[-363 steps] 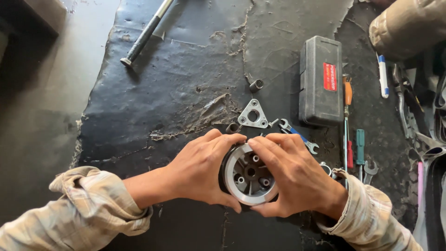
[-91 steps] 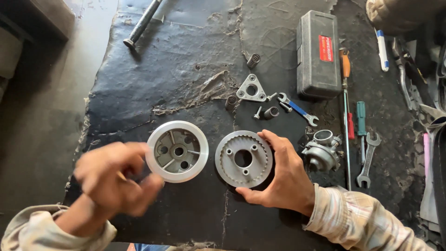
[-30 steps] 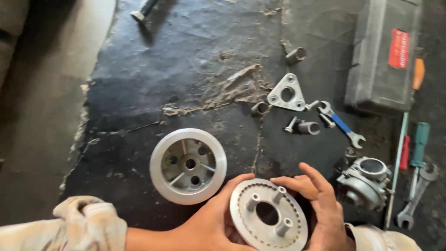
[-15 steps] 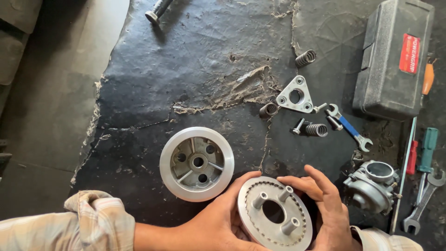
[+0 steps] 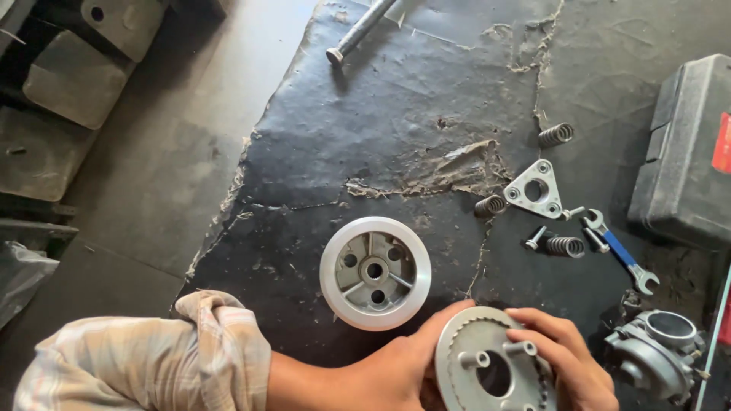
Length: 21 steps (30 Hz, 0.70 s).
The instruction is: The recorder is assembling and inspecting various components of a motorcycle clutch system on a workbench.
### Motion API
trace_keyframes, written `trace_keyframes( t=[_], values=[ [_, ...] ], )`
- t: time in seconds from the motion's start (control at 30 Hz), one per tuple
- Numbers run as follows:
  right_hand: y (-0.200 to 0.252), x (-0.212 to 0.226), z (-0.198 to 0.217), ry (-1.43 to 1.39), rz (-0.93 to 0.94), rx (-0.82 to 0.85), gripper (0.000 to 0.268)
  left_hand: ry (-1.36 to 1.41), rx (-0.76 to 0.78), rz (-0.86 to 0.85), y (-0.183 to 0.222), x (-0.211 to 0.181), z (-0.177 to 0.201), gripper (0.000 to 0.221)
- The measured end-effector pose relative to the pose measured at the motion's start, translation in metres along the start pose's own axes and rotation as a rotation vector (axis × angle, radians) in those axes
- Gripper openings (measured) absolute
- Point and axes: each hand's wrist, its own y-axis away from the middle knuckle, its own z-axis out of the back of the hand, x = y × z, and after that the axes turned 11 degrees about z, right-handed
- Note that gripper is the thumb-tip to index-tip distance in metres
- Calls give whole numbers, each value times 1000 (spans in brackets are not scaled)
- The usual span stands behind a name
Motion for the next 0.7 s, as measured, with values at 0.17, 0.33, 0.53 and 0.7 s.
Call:
trace_keyframes(
  t=[0.17,0.33,0.53,0.7],
  values=[
    [-5,-10,3,73,103,-83,65,-917,-17,-102,11,-4,19,64],
    [-22,6,1,426,97,-62,96,-1490,-454,-658,36,-90,9,68],
    [-24,8,-7,635,146,34,96,-1680,-883,-486,27,-109,16,119],
    [-32,13,-8,748,243,122,95,-1582,-813,-167,29,-110,16,109]
  ],
)
